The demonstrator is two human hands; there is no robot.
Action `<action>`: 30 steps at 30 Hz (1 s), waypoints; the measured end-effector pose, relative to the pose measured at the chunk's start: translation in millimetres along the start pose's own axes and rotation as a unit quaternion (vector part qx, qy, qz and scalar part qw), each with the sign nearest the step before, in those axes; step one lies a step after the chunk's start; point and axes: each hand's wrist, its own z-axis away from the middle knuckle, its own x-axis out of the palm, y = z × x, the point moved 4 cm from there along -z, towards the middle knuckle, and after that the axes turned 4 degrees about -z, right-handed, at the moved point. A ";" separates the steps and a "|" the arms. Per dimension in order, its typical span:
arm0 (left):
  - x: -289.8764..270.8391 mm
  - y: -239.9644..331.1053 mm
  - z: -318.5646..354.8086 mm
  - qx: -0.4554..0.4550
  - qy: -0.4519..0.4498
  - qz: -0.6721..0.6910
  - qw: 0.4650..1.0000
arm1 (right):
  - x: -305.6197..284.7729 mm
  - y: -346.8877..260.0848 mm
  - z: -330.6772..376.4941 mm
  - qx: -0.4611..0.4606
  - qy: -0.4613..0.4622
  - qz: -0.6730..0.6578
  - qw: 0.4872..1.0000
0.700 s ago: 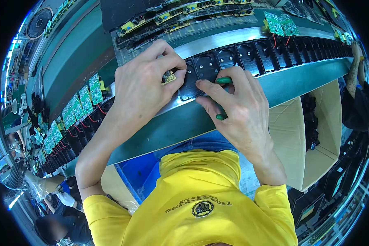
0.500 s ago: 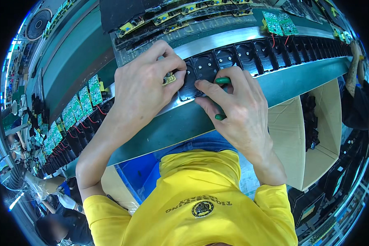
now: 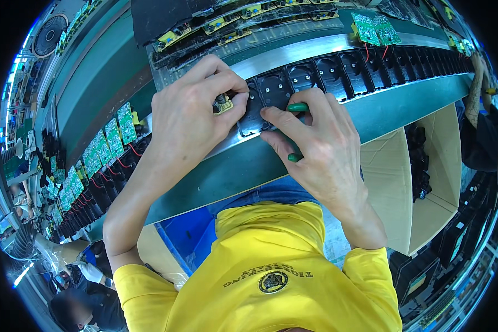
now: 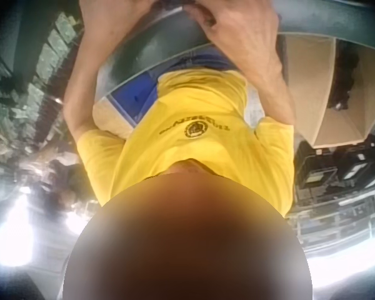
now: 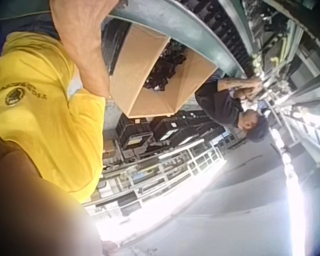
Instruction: Assembling electronic components on circuit boards along a production conveyor line.
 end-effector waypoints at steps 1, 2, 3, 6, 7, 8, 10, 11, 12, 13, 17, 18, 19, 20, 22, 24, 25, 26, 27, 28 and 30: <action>-1.3 0.2 -0.3 -0.008 -0.009 0.007 1.000 | -0.1 0.1 0.1 0.000 -0.001 0.001 1.000; -2.3 0.2 -0.6 -0.015 -0.019 0.015 1.000 | -0.1 0.2 0.3 0.000 -0.002 0.002 1.000; -2.2 0.1 -0.7 -0.023 -0.028 0.022 0.999 | -0.2 0.3 0.4 0.000 -0.002 0.003 1.000; 0.8 -0.2 0.2 -0.002 -0.006 0.003 1.000 | 0.3 0.3 0.3 0.000 -0.002 0.002 1.000; 1.8 0.0 0.5 0.009 0.005 -0.006 1.000 | 0.5 0.3 0.2 0.000 -0.002 0.002 1.000; 1.8 0.6 0.8 0.020 0.016 -0.015 1.000 | 0.6 0.2 0.3 0.000 -0.002 0.002 1.000; -0.4 2.3 -0.2 0.008 0.004 -0.009 1.000 | 0.3 0.3 0.3 0.001 -0.002 0.002 1.000; -2.3 3.3 -0.7 -0.004 -0.009 -0.003 1.000 | 0.3 0.4 0.3 0.002 -0.003 0.001 1.000; -3.6 4.0 -1.1 -0.015 -0.021 0.003 1.000 | 0.2 0.4 0.3 0.003 -0.004 0.001 1.000; -3.5 3.8 -1.4 -0.027 -0.034 0.009 0.999 | 0.1 0.6 0.3 0.003 -0.005 0.000 1.000; -2.0 0.6 -1.7 -0.021 -0.030 0.015 0.999 | -0.5 0.4 -0.1 0.004 -0.005 0.000 1.000; -1.5 0.2 -1.5 -0.019 -0.028 0.017 0.999 | -0.4 0.4 0.0 0.004 -0.005 0.000 1.000; -1.4 0.2 -1.2 -0.019 -0.028 0.017 0.999 | -0.5 0.4 -0.1 0.004 -0.005 0.000 1.000; -1.3 0.5 -0.8 -0.017 -0.025 0.012 0.999 | -0.5 0.2 -0.2 0.004 -0.006 0.000 1.000; -1.0 1.3 0.1 -0.012 -0.019 0.001 1.000 | -0.4 0.0 -0.3 0.004 -0.008 0.000 1.000; 0.1 1.4 0.6 -0.010 -0.015 -0.003 1.000 | -0.3 0.0 -0.1 0.004 -0.009 0.000 1.000; 0.7 2.1 0.5 0.003 -0.009 -0.011 1.000 | -0.1 0.2 0.1 0.004 -0.009 0.001 1.000; 1.2 2.8 0.3 0.015 -0.003 -0.019 1.000 | 0.1 0.3 0.3 0.004 -0.009 0.002 1.000; 1.6 3.6 0.3 0.028 0.003 -0.027 0.999 | 0.1 0.3 0.4 0.004 -0.009 0.002 1.000; 1.8 4.5 0.4 0.040 0.009 -0.034 0.999 | 0.1 0.2 0.3 0.003 -0.009 0.003 1.000; 3.2 5.5 -0.2 0.040 0.006 -0.041 0.998 | -1.9 -0.8 -1.9 -0.004 -0.009 -0.001 1.000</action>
